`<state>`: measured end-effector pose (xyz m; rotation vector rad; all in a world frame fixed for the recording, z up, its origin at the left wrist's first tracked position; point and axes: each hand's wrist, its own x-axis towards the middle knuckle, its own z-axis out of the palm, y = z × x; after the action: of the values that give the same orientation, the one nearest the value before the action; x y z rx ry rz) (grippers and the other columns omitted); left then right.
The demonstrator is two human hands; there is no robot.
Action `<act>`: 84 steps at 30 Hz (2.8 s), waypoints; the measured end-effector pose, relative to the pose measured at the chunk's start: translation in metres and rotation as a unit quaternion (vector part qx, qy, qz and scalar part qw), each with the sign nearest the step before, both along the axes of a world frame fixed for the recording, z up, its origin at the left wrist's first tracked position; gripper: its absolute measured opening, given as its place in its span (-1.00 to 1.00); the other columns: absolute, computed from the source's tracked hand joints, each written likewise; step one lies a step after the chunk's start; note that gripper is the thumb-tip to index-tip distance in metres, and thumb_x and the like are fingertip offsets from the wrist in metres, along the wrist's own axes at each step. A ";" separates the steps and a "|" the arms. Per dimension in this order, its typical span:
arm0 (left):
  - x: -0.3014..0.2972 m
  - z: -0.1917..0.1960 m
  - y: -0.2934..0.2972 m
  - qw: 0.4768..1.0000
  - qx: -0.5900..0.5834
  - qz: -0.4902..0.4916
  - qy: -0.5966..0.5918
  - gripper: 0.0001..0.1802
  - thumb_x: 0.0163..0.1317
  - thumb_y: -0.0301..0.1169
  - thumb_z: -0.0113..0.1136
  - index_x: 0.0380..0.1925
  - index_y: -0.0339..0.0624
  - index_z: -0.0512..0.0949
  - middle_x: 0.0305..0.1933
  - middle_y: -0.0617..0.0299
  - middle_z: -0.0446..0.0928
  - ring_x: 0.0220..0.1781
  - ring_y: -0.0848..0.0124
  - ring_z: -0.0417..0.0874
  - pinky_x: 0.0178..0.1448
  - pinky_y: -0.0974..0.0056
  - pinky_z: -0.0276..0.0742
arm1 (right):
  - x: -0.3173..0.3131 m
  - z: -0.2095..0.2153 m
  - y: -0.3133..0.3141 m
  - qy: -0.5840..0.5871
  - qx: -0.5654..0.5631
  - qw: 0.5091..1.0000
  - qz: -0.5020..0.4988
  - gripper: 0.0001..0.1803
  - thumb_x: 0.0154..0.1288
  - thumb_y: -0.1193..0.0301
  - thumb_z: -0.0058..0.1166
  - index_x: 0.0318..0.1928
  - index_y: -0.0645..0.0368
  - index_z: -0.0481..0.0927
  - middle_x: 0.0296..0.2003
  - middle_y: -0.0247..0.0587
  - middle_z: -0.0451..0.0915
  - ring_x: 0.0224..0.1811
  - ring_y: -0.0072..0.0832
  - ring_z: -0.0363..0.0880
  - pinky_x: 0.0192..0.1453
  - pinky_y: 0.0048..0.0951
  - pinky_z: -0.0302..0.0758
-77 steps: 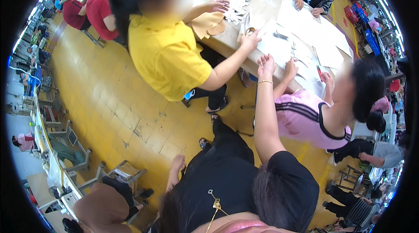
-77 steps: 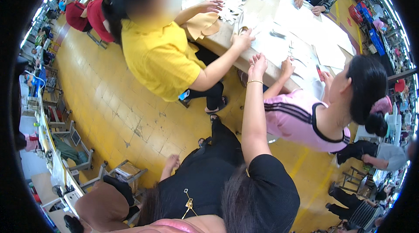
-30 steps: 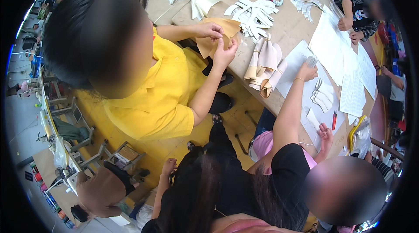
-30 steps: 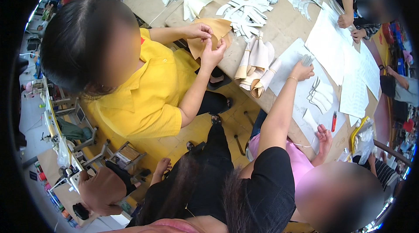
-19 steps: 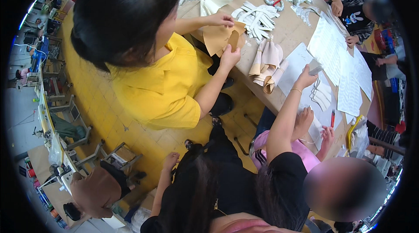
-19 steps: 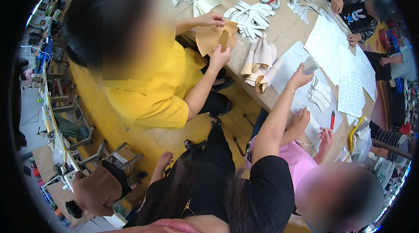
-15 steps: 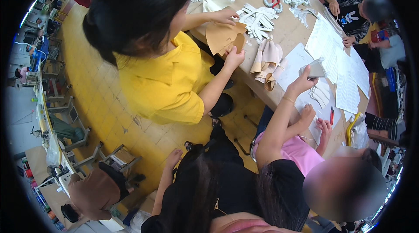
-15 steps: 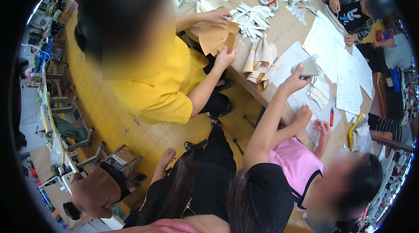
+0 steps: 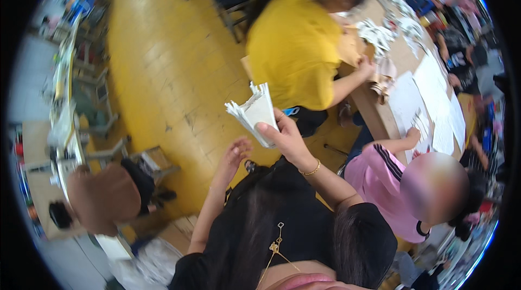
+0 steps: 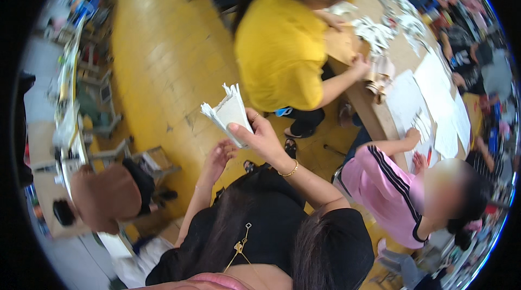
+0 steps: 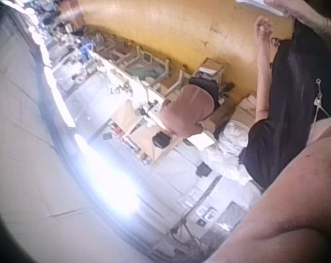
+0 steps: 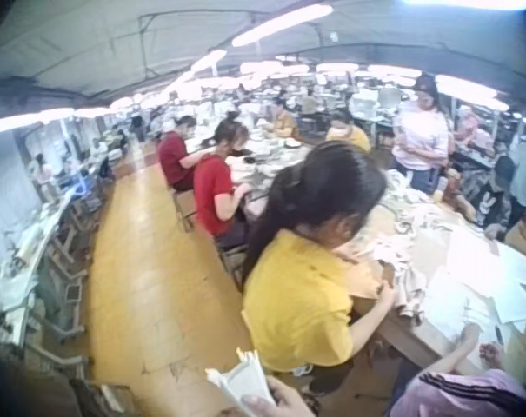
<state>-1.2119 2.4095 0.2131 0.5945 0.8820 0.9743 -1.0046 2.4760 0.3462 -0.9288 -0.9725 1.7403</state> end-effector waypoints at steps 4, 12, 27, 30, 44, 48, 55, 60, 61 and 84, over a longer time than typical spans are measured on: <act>-0.047 0.056 -0.025 0.985 0.093 0.059 -0.129 0.07 0.02 0.26 0.32 0.35 -0.22 0.18 0.35 0.10 0.30 0.39 0.25 0.32 0.41 0.05 0.29 | -0.096 -0.006 -0.038 -0.009 -0.043 0.993 0.111 -0.47 0.35 0.18 0.18 0.12 0.35 0.44 -0.10 -0.25 0.57 -0.06 -0.58 0.51 0.04 -0.50 0.46; -0.114 0.105 -0.053 0.965 0.151 0.174 -0.126 0.11 0.05 0.31 0.24 0.39 -0.23 0.08 0.44 -0.06 0.15 0.47 0.08 0.21 0.50 -0.02 0.14 | -0.198 0.006 -0.061 -0.210 0.139 0.944 0.212 -0.34 0.16 0.04 0.33 -0.01 0.35 0.40 -0.17 -0.05 0.47 -0.12 -0.33 0.53 -0.02 -0.38 0.49; -0.230 0.117 0.040 0.910 0.098 0.279 -0.292 -0.09 -0.01 -0.15 0.29 0.35 -0.21 0.15 0.03 0.06 0.48 -0.04 0.21 0.56 0.09 0.04 0.53 | -0.297 0.008 0.088 -0.188 0.305 0.910 0.207 -0.85 0.39 0.43 0.06 -0.13 0.23 0.58 -0.26 -0.23 0.45 -0.24 -0.49 0.44 -0.10 -0.50 0.41; -0.255 0.127 0.090 0.912 0.081 0.275 -0.294 -0.09 -0.04 -0.22 0.27 0.34 -0.25 0.15 -0.02 0.03 0.51 -0.08 0.20 0.58 0.03 0.04 0.54 | -0.321 0.015 0.141 -0.178 0.302 0.912 0.211 -0.84 0.38 0.43 0.08 -0.12 0.24 0.59 -0.28 -0.23 0.46 -0.25 -0.48 0.46 -0.10 -0.50 0.43; -0.378 0.142 0.274 0.913 0.013 0.367 -0.178 -0.44 0.13 -0.48 0.31 0.16 -0.33 0.40 0.06 0.04 0.56 0.06 0.26 0.63 0.19 0.14 0.56 | -0.458 0.018 0.330 -0.137 0.251 0.925 0.249 -0.71 0.16 0.45 0.33 -0.11 0.23 0.62 -0.33 -0.26 0.50 -0.31 -0.52 0.50 -0.18 -0.52 0.47; -0.433 0.130 0.327 0.924 0.040 0.350 -0.148 -0.47 0.13 -0.47 0.32 0.12 -0.33 0.43 0.03 0.07 0.58 0.06 0.27 0.63 0.16 0.16 0.57 | -0.510 0.011 0.372 -0.203 0.332 0.903 0.179 -0.73 0.10 0.49 0.38 -0.19 0.22 0.60 -0.32 -0.25 0.51 -0.28 -0.52 0.51 -0.17 -0.51 0.49; -0.555 0.136 0.418 0.936 -0.009 0.309 -0.170 -0.44 0.12 -0.48 0.30 0.15 -0.33 0.39 0.04 0.04 0.57 0.05 0.24 0.64 0.14 0.13 0.60 | -0.619 0.014 0.457 -0.084 0.160 0.969 0.170 -0.76 0.14 0.54 0.34 -0.24 0.21 0.51 -0.28 -0.28 0.53 -0.23 -0.59 0.50 -0.06 -0.52 0.48; -0.639 0.146 0.478 0.952 -0.028 0.241 -0.187 -0.34 0.13 -0.43 0.27 0.24 -0.35 0.29 0.10 -0.08 0.53 0.10 0.09 0.63 0.16 0.06 0.61 | -0.683 0.024 0.519 0.075 -0.006 0.989 0.124 -0.77 0.26 0.62 0.19 -0.11 0.25 0.47 -0.18 -0.25 0.57 -0.13 -0.60 0.53 0.10 -0.49 0.49; -0.650 0.147 0.486 0.946 -0.020 0.235 -0.221 -0.35 0.14 -0.45 0.25 0.24 -0.36 0.29 0.12 -0.09 0.52 0.12 0.09 0.62 0.17 0.06 0.61 | -0.691 0.025 0.529 0.088 -0.022 0.991 0.096 -0.76 0.27 0.62 0.18 -0.07 0.26 0.47 -0.16 -0.25 0.57 -0.10 -0.58 0.53 0.13 -0.47 0.49; -0.785 0.151 0.763 0.911 0.011 0.261 -0.319 -0.09 -0.07 -0.28 0.21 0.31 -0.46 0.14 -0.06 -0.18 0.50 -0.03 -0.08 0.60 -0.02 -0.23 0.63 | -0.814 0.026 0.822 0.139 -0.035 0.984 0.106 -0.83 0.40 0.50 0.07 -0.04 0.25 0.48 -0.10 -0.25 0.60 -0.06 -0.54 0.59 0.13 -0.38 0.56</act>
<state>-1.9972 3.1729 0.3636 0.0185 0.4341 1.5490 -1.8185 3.2980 0.3725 -0.6191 -0.8559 2.0312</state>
